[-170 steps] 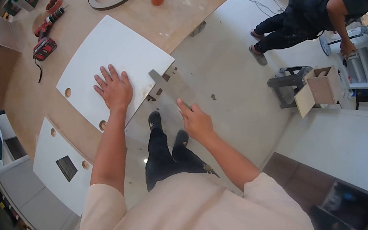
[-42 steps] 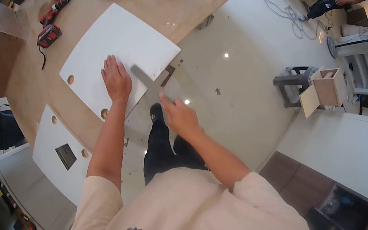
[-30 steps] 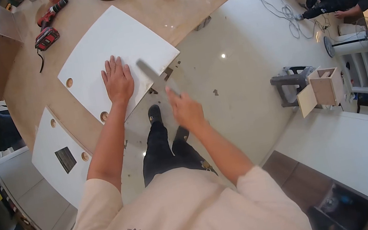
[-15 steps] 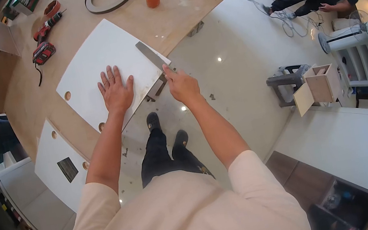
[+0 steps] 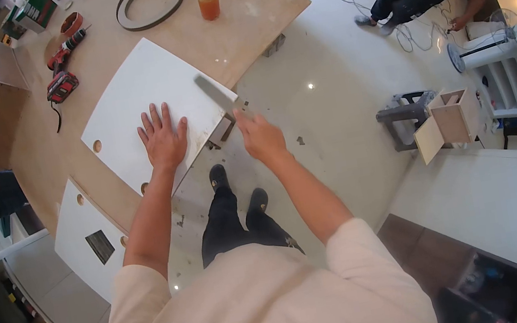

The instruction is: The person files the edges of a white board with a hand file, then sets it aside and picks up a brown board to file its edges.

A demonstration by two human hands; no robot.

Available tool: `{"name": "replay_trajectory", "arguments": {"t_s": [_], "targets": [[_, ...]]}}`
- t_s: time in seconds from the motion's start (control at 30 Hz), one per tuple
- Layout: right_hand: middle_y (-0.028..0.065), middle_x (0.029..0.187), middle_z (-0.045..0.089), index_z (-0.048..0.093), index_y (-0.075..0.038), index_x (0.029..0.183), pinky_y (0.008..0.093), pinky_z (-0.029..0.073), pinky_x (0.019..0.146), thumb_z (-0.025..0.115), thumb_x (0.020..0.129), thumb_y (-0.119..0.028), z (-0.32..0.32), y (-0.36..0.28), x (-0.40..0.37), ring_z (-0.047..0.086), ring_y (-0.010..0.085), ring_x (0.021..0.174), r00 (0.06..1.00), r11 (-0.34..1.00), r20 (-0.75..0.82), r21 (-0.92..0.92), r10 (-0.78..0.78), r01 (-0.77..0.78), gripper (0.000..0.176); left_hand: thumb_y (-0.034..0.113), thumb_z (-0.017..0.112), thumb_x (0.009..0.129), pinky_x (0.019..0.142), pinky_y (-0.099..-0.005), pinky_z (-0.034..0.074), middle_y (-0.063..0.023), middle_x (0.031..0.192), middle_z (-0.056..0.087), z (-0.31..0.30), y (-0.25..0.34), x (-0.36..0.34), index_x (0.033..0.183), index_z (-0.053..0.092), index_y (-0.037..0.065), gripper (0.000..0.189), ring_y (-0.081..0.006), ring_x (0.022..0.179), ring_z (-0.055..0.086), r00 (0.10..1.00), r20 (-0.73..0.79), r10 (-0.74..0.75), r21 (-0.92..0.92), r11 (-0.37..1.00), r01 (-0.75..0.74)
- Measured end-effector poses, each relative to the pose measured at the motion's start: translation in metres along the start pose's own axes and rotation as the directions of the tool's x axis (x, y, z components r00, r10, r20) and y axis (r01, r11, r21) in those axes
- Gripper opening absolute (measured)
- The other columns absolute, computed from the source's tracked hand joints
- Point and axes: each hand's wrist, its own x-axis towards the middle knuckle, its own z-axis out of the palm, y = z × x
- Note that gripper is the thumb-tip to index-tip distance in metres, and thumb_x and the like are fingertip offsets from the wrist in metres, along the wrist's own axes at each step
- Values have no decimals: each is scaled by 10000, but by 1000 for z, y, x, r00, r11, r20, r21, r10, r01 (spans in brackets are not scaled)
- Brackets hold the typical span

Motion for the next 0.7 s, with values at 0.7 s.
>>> {"name": "replay_trajectory", "arguments": {"t_s": [0.7], "targets": [[174,893,593,560,-309,1419,473,512,662,557,998,-284,6,-7,10,630,381,773,999,998,34,59,-2,0,421,581,396,1003,1223,-565,88,-157,1642,251,9,-2,-4,1559,352,138,712,-406,1523,158,998,-65,24,-24,999,-25]]}}
